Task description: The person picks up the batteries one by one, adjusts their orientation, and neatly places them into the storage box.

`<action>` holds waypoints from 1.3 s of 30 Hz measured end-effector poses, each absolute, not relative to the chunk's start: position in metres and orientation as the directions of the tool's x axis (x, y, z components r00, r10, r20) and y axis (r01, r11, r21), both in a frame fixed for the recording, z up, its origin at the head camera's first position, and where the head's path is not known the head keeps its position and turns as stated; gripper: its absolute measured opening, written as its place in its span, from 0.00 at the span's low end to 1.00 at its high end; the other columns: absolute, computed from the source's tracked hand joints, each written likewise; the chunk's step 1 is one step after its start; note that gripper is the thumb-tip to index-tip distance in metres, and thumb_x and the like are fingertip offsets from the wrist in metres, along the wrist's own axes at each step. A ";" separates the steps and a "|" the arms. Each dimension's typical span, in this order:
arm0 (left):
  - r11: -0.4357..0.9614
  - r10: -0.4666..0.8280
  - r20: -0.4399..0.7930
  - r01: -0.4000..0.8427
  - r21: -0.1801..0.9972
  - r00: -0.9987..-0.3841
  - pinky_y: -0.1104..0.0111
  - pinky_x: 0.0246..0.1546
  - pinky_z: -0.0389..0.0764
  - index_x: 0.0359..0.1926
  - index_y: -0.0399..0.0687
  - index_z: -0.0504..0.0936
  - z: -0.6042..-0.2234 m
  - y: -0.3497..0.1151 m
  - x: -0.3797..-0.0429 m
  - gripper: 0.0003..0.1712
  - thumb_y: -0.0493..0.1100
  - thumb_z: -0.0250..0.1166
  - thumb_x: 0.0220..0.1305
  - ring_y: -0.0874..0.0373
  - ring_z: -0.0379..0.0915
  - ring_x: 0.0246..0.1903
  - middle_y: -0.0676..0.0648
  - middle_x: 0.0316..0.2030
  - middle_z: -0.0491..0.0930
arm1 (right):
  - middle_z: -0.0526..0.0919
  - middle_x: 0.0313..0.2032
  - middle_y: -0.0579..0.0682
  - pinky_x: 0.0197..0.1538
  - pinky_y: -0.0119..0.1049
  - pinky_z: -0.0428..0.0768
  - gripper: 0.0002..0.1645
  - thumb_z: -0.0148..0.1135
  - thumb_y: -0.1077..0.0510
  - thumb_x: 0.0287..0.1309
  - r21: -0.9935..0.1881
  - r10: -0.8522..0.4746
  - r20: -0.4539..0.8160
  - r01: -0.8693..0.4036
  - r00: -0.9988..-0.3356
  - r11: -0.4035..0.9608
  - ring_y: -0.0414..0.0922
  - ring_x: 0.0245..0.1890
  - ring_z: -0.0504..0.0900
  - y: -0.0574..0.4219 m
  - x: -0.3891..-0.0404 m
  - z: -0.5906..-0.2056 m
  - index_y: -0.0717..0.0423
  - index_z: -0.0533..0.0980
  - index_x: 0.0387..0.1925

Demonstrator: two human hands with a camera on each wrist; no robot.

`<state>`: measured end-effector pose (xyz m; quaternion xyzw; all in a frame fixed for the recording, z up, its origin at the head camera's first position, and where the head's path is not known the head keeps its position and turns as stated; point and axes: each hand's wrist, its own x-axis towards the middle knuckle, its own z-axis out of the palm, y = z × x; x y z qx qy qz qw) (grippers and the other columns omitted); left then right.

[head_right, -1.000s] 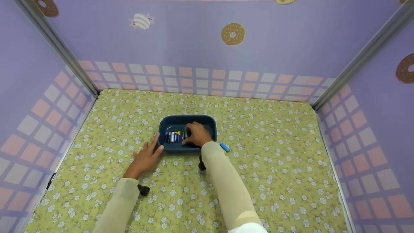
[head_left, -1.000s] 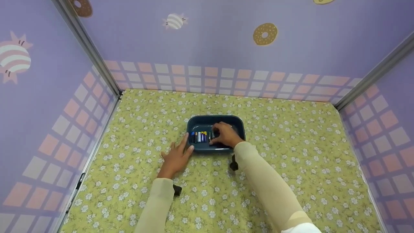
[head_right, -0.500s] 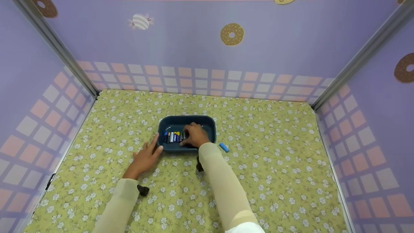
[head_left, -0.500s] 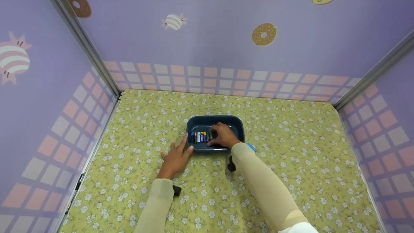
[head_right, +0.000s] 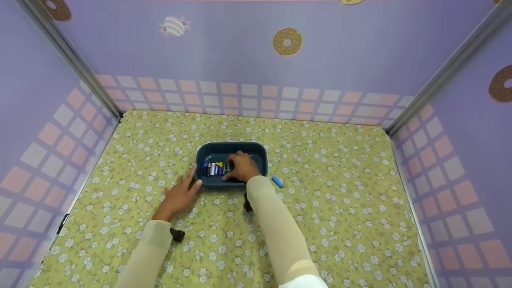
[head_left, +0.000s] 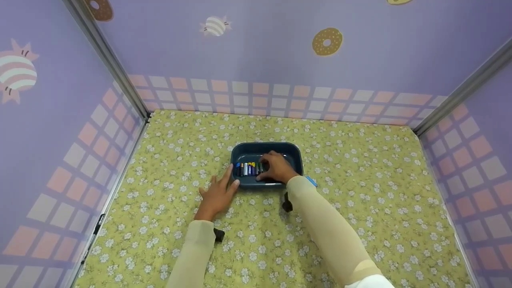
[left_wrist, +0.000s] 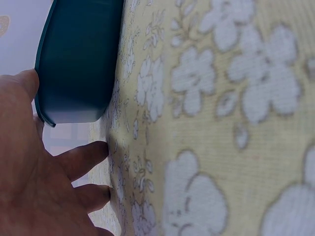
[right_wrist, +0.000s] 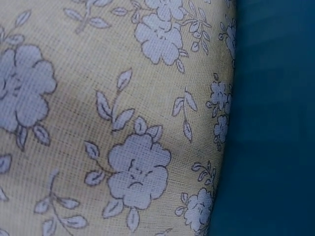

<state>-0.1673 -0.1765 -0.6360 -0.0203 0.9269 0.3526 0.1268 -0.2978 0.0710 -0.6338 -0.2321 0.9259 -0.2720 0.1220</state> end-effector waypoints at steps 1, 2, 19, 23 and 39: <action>0.749 0.053 -0.249 -0.126 0.651 -0.967 0.22 0.66 0.25 0.75 0.94 0.31 -0.636 -0.176 -0.167 0.39 0.81 0.35 0.69 0.36 0.33 0.81 0.48 0.80 0.54 | 0.78 0.50 0.49 0.57 0.45 0.80 0.40 0.84 0.37 0.42 -0.562 -0.498 -0.100 -0.364 -0.861 0.743 0.46 0.49 0.78 0.072 -0.298 -0.633 0.49 0.81 0.55; 0.746 0.056 -0.249 -0.125 0.654 -0.967 0.22 0.65 0.24 0.76 0.94 0.31 -0.636 -0.176 -0.167 0.39 0.81 0.36 0.70 0.36 0.33 0.81 0.48 0.80 0.55 | 0.78 0.50 0.50 0.57 0.46 0.80 0.40 0.84 0.37 0.42 -0.567 -0.499 -0.102 -0.362 -0.860 0.740 0.47 0.49 0.78 0.072 -0.297 -0.632 0.49 0.81 0.56; 0.755 0.057 -0.244 -0.119 0.645 -0.968 0.22 0.65 0.24 0.76 0.93 0.31 -0.637 -0.175 -0.168 0.39 0.81 0.35 0.70 0.37 0.33 0.81 0.47 0.80 0.55 | 0.77 0.51 0.49 0.58 0.47 0.81 0.38 0.83 0.40 0.45 -0.617 -0.509 -0.067 -0.365 -0.858 0.697 0.48 0.52 0.80 0.077 -0.296 -0.616 0.51 0.80 0.56; 0.755 0.056 -0.247 -0.121 0.645 -0.967 0.22 0.65 0.24 0.78 0.89 0.31 -0.637 -0.175 -0.168 0.40 0.80 0.35 0.71 0.36 0.33 0.81 0.46 0.80 0.55 | 0.78 0.55 0.51 0.61 0.51 0.79 0.39 0.82 0.40 0.47 -0.610 -0.499 -0.048 -0.370 -0.865 0.700 0.52 0.56 0.79 0.082 -0.298 -0.602 0.51 0.79 0.58; 0.748 0.065 -0.244 -0.115 0.654 -0.967 0.22 0.65 0.22 0.79 0.88 0.32 -0.639 -0.177 -0.168 0.42 0.81 0.35 0.70 0.36 0.31 0.81 0.48 0.81 0.52 | 0.80 0.55 0.56 0.57 0.52 0.81 0.30 0.60 0.37 0.70 -0.616 -0.493 0.211 -0.507 -0.844 0.603 0.54 0.53 0.81 0.155 -0.300 -0.560 0.51 0.77 0.63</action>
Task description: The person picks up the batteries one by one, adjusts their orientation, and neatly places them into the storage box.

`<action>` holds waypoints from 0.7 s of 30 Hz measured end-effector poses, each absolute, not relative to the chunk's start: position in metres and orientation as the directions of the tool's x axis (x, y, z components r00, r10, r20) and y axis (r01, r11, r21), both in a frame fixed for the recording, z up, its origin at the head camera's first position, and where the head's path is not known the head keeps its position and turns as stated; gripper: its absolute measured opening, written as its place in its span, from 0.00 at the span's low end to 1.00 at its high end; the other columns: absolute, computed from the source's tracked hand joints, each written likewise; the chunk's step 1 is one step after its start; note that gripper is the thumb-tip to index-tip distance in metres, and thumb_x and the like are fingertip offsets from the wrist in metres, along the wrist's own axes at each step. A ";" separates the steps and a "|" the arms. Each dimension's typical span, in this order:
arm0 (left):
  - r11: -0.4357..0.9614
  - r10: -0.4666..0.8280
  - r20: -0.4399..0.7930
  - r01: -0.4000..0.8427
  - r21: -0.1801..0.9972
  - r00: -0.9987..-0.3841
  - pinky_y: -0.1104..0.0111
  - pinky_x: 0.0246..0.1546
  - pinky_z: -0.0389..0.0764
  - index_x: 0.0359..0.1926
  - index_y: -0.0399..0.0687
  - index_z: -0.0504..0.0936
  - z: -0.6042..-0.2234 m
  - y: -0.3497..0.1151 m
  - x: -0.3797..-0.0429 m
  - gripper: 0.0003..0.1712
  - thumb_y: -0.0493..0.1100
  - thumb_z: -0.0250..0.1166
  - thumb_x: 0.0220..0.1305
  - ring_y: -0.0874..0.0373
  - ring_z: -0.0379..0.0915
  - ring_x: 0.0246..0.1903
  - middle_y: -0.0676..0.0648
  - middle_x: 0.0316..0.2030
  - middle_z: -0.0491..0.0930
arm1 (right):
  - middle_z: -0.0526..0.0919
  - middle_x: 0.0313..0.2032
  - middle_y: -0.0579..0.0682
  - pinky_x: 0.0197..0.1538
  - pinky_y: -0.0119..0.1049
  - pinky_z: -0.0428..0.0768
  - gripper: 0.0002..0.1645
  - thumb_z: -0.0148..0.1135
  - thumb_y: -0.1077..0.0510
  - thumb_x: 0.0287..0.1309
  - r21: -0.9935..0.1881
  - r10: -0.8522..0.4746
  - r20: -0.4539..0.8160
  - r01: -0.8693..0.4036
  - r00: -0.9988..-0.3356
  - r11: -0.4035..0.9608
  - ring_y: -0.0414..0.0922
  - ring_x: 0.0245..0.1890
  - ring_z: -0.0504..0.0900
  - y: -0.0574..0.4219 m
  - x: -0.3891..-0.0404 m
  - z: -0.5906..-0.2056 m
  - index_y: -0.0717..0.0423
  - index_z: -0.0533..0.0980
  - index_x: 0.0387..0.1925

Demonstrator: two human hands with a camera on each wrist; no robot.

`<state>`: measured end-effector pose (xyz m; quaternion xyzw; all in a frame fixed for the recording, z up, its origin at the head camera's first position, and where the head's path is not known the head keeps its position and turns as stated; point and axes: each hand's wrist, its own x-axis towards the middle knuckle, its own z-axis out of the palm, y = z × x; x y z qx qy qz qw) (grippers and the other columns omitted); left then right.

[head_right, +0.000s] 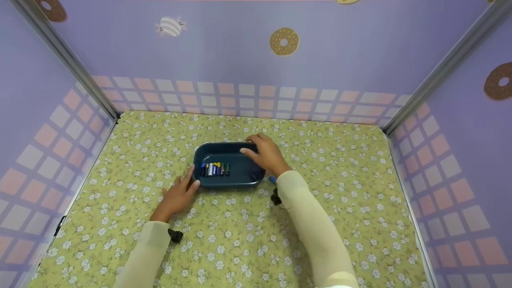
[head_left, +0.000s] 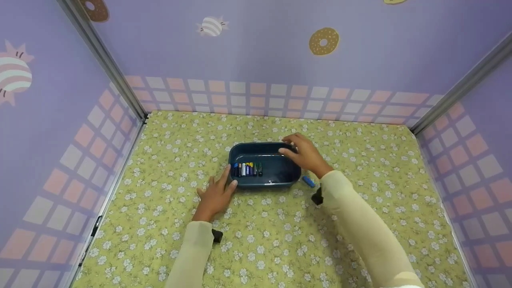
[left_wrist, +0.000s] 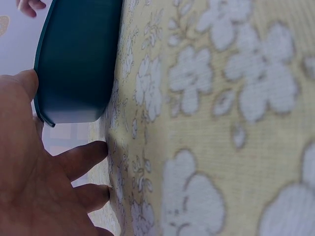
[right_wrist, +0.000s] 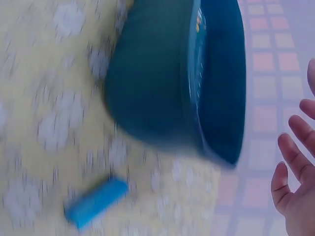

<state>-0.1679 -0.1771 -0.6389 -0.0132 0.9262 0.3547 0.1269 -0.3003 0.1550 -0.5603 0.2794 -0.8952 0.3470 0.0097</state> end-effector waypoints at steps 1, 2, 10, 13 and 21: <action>0.749 0.065 -0.246 -0.115 0.653 -0.967 0.22 0.65 0.22 0.79 0.88 0.31 -0.639 -0.177 -0.168 0.42 0.81 0.35 0.70 0.36 0.31 0.81 0.48 0.81 0.51 | 0.80 0.55 0.56 0.57 0.52 0.81 0.30 0.60 0.37 0.70 -0.615 -0.490 0.217 -0.508 -0.844 0.603 0.55 0.53 0.81 0.162 -0.300 -0.559 0.50 0.77 0.63; 0.750 0.063 -0.247 -0.118 0.651 -0.967 0.23 0.65 0.23 0.78 0.88 0.32 -0.639 -0.177 -0.168 0.42 0.81 0.35 0.70 0.37 0.31 0.81 0.48 0.81 0.52 | 0.80 0.55 0.56 0.57 0.53 0.81 0.29 0.60 0.37 0.70 -0.613 -0.487 0.219 -0.507 -0.846 0.606 0.54 0.53 0.81 0.169 -0.300 -0.558 0.49 0.76 0.63; 0.755 0.055 -0.247 -0.122 0.645 -0.967 0.23 0.65 0.23 0.79 0.87 0.32 -0.638 -0.175 -0.167 0.42 0.81 0.34 0.70 0.37 0.31 0.81 0.49 0.81 0.51 | 0.79 0.54 0.57 0.54 0.57 0.80 0.27 0.62 0.41 0.70 -0.599 -0.442 0.204 -0.469 -0.873 0.649 0.60 0.51 0.81 0.219 -0.297 -0.565 0.48 0.75 0.64; 0.757 0.056 -0.249 -0.122 0.641 -0.967 0.22 0.65 0.23 0.79 0.88 0.32 -0.637 -0.175 -0.167 0.42 0.81 0.34 0.70 0.37 0.31 0.81 0.49 0.81 0.52 | 0.79 0.54 0.58 0.53 0.56 0.79 0.26 0.65 0.45 0.69 -0.597 -0.435 0.190 -0.455 -0.880 0.660 0.59 0.50 0.80 0.233 -0.294 -0.571 0.48 0.76 0.64; 0.758 0.058 -0.238 -0.112 0.642 -0.970 0.22 0.65 0.24 0.79 0.86 0.33 -0.636 -0.175 -0.166 0.42 0.81 0.34 0.70 0.36 0.32 0.81 0.47 0.80 0.54 | 0.79 0.56 0.59 0.52 0.56 0.79 0.33 0.73 0.44 0.59 -0.651 -0.473 0.058 -0.393 -0.879 0.649 0.61 0.50 0.79 0.253 -0.282 -0.588 0.47 0.76 0.64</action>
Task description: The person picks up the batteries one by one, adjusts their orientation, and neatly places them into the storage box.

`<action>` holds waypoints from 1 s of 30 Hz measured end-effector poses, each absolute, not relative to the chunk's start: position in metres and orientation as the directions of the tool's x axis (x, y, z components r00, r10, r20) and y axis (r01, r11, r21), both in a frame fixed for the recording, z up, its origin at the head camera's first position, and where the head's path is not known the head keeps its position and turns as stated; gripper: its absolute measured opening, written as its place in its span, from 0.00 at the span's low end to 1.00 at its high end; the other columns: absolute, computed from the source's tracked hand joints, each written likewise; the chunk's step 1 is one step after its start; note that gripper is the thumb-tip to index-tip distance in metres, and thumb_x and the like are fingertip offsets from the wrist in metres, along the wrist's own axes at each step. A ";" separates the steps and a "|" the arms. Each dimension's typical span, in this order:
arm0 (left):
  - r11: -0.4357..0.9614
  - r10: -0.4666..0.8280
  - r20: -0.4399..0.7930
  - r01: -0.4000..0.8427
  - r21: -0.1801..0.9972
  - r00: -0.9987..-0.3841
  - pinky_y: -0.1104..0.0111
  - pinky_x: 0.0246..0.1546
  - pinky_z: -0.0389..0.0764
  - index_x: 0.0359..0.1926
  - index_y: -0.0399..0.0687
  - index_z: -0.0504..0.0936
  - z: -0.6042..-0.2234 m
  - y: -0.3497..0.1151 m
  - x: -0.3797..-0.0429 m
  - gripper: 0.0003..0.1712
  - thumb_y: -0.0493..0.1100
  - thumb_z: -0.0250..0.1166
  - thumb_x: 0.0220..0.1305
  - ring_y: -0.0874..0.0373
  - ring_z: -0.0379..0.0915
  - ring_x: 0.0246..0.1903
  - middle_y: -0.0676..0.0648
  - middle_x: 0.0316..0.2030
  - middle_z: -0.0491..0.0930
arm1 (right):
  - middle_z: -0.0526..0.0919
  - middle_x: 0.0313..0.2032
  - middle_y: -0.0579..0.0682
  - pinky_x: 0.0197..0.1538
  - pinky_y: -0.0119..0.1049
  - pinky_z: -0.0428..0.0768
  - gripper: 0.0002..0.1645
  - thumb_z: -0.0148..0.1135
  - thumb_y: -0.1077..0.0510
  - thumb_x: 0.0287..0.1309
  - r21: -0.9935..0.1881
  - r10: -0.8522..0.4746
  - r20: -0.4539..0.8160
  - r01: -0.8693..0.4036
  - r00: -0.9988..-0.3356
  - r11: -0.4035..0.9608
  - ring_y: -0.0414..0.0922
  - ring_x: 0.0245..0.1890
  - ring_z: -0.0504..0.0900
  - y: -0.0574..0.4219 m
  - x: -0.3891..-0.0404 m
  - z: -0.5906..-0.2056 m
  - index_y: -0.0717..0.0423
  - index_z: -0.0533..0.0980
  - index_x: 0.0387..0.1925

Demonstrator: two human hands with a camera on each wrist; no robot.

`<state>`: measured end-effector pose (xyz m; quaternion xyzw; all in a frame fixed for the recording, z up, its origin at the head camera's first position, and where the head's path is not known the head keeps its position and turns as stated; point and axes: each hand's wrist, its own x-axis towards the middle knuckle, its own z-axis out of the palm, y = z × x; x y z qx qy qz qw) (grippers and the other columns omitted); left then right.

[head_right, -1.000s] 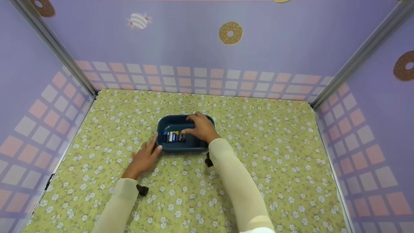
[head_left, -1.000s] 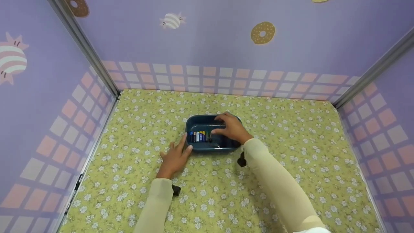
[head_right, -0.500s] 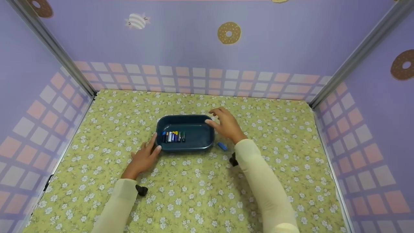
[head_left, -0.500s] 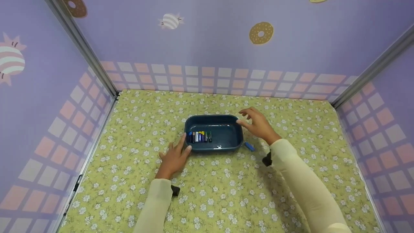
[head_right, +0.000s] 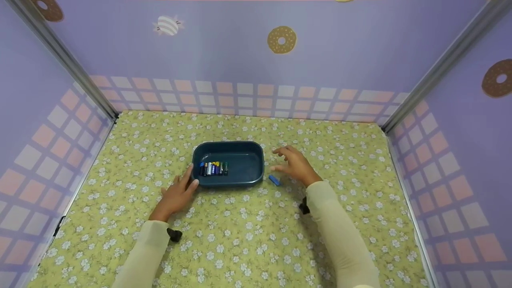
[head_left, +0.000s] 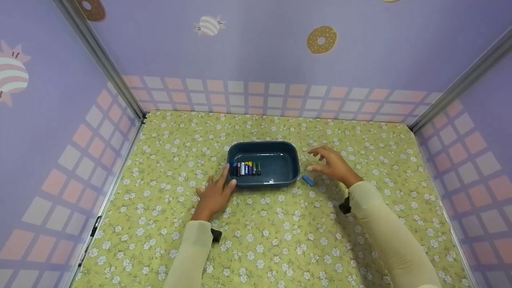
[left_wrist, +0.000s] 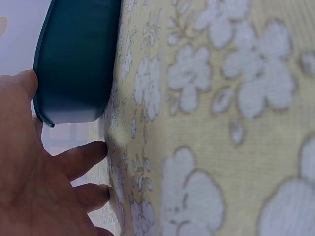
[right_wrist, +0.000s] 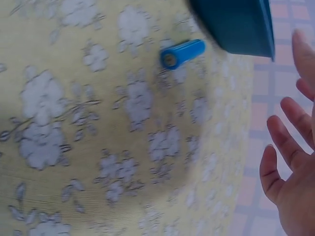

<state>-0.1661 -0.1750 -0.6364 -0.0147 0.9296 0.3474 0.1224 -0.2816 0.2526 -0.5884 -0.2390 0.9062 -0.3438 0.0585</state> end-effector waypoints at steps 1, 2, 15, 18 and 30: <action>0.758 0.060 -0.237 -0.111 0.643 -0.970 0.22 0.65 0.24 0.79 0.86 0.33 -0.636 -0.175 -0.166 0.42 0.80 0.34 0.71 0.36 0.32 0.81 0.47 0.80 0.55 | 0.79 0.57 0.60 0.52 0.56 0.79 0.34 0.74 0.45 0.58 -0.652 -0.486 0.047 -0.395 -0.873 0.647 0.61 0.50 0.79 0.254 -0.281 -0.591 0.48 0.76 0.64; 0.755 0.063 -0.236 -0.109 0.646 -0.970 0.22 0.65 0.24 0.80 0.85 0.33 -0.636 -0.175 -0.166 0.42 0.80 0.35 0.71 0.36 0.32 0.81 0.46 0.80 0.55 | 0.79 0.57 0.61 0.52 0.57 0.79 0.36 0.75 0.45 0.57 -0.654 -0.500 0.032 -0.397 -0.865 0.644 0.61 0.50 0.78 0.255 -0.280 -0.594 0.50 0.76 0.65; 0.750 0.066 -0.233 -0.105 0.653 -0.970 0.21 0.64 0.24 0.80 0.85 0.33 -0.636 -0.176 -0.167 0.42 0.79 0.36 0.72 0.34 0.33 0.80 0.45 0.80 0.55 | 0.77 0.57 0.57 0.52 0.55 0.78 0.38 0.81 0.53 0.50 -0.680 -0.619 -0.089 -0.406 -0.780 0.610 0.55 0.51 0.76 0.264 -0.272 -0.623 0.49 0.78 0.64; 0.751 0.063 -0.234 -0.108 0.651 -0.970 0.21 0.64 0.24 0.80 0.86 0.34 -0.636 -0.176 -0.167 0.42 0.80 0.36 0.71 0.35 0.33 0.81 0.46 0.80 0.55 | 0.77 0.55 0.56 0.50 0.51 0.76 0.37 0.81 0.53 0.50 -0.671 -0.625 -0.103 -0.409 -0.774 0.618 0.53 0.48 0.74 0.262 -0.271 -0.627 0.47 0.79 0.63; 0.759 0.054 -0.235 -0.113 0.641 -0.971 0.23 0.66 0.23 0.78 0.89 0.31 -0.635 -0.176 -0.165 0.40 0.79 0.35 0.72 0.37 0.32 0.81 0.49 0.80 0.55 | 0.76 0.54 0.50 0.53 0.51 0.77 0.31 0.78 0.55 0.54 -0.659 -0.632 -0.152 -0.399 -0.760 0.638 0.50 0.51 0.74 0.258 -0.271 -0.629 0.42 0.82 0.61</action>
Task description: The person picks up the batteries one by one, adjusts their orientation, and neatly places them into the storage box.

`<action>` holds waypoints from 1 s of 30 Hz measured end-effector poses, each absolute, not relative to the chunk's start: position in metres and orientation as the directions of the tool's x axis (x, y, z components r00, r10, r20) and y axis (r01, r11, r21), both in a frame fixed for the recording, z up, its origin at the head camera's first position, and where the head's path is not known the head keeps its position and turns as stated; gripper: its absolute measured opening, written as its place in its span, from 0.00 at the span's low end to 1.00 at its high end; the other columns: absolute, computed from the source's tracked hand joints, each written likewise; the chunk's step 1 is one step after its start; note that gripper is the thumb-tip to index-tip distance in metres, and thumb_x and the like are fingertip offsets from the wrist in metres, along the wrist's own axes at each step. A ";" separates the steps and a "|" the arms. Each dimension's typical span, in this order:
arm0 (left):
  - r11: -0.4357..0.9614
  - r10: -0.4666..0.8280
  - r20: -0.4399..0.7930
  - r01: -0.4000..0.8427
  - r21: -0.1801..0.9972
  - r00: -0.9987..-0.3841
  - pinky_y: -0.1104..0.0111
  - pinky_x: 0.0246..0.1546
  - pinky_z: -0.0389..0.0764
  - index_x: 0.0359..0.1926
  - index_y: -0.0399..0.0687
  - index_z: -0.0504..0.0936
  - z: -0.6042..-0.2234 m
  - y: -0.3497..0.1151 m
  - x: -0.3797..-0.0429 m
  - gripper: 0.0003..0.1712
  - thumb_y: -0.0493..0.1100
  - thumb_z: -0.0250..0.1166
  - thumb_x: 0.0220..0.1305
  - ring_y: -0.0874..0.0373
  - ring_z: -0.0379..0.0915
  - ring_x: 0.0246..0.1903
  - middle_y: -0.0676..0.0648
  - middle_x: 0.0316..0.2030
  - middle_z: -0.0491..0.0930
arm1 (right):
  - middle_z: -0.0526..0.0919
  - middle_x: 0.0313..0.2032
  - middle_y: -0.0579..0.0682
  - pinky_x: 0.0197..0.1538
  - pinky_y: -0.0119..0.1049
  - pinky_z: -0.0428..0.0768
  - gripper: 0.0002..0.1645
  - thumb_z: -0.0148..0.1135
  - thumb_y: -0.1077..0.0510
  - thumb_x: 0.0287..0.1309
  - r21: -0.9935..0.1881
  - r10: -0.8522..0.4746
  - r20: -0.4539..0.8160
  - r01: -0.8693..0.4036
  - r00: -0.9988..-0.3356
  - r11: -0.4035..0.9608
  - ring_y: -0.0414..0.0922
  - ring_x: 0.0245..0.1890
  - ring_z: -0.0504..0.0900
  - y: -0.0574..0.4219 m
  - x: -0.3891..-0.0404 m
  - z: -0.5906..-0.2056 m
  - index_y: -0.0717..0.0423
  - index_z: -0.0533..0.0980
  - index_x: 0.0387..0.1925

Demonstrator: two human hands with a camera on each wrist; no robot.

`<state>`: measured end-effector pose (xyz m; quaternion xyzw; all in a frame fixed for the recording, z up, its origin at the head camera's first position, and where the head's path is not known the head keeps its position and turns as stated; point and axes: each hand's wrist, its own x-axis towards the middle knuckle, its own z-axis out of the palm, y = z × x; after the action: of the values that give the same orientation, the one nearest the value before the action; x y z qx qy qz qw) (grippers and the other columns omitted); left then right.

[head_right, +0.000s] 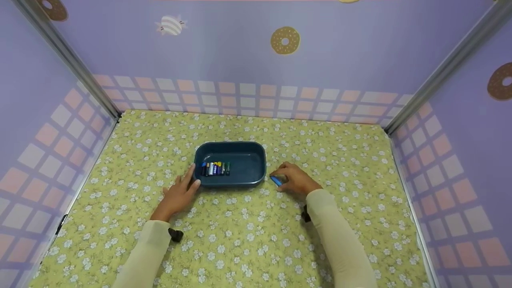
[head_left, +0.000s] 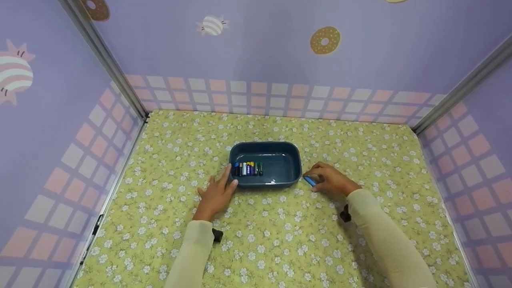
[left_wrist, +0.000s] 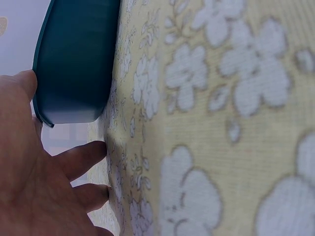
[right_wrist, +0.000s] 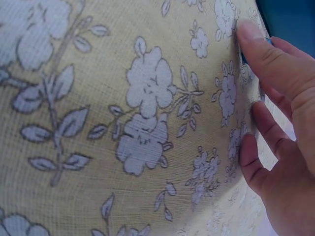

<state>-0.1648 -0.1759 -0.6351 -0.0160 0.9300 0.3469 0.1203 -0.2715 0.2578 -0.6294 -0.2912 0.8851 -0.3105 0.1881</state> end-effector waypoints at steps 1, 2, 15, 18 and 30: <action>0.758 0.056 -0.233 -0.111 0.643 -0.971 0.23 0.66 0.23 0.78 0.90 0.31 -0.635 -0.176 -0.165 0.40 0.79 0.35 0.72 0.37 0.32 0.81 0.49 0.80 0.55 | 0.76 0.54 0.49 0.55 0.52 0.78 0.30 0.79 0.55 0.54 -0.665 -0.625 -0.152 -0.389 -0.766 0.638 0.49 0.52 0.74 0.259 -0.271 -0.630 0.42 0.82 0.60; 0.757 0.058 -0.233 -0.109 0.644 -0.971 0.22 0.65 0.23 0.77 0.90 0.31 -0.634 -0.176 -0.164 0.40 0.79 0.35 0.72 0.37 0.32 0.81 0.48 0.80 0.55 | 0.76 0.54 0.48 0.56 0.53 0.78 0.30 0.79 0.55 0.54 -0.670 -0.616 -0.150 -0.378 -0.773 0.639 0.49 0.53 0.75 0.259 -0.271 -0.631 0.41 0.82 0.60; 0.754 0.058 -0.232 -0.109 0.647 -0.971 0.22 0.65 0.24 0.78 0.90 0.31 -0.634 -0.175 -0.165 0.40 0.79 0.35 0.72 0.37 0.33 0.81 0.47 0.80 0.55 | 0.74 0.52 0.42 0.51 0.46 0.80 0.29 0.79 0.47 0.53 -0.678 -0.527 -0.110 -0.324 -0.842 0.660 0.45 0.49 0.75 0.263 -0.265 -0.644 0.41 0.81 0.58; 0.756 0.060 -0.235 -0.110 0.645 -0.970 0.22 0.65 0.23 0.77 0.90 0.31 -0.635 -0.175 -0.165 0.40 0.80 0.35 0.71 0.37 0.32 0.81 0.48 0.80 0.55 | 0.75 0.51 0.42 0.51 0.47 0.80 0.29 0.79 0.47 0.52 -0.676 -0.505 -0.113 -0.307 -0.856 0.671 0.46 0.49 0.75 0.263 -0.263 -0.645 0.41 0.81 0.57; 0.764 0.056 -0.231 -0.108 0.636 -0.971 0.23 0.66 0.23 0.79 0.86 0.32 -0.637 -0.175 -0.165 0.41 0.80 0.34 0.71 0.37 0.33 0.81 0.49 0.79 0.56 | 0.77 0.50 0.46 0.52 0.49 0.82 0.31 0.80 0.47 0.51 -0.700 -0.461 -0.076 -0.282 -0.884 0.656 0.47 0.49 0.78 0.266 -0.261 -0.642 0.45 0.80 0.57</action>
<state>-0.1653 -0.1749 -0.6367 -0.0139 0.9315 0.3434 0.1188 -0.2611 0.2657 -0.6418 -0.2062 0.9014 -0.3598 0.1246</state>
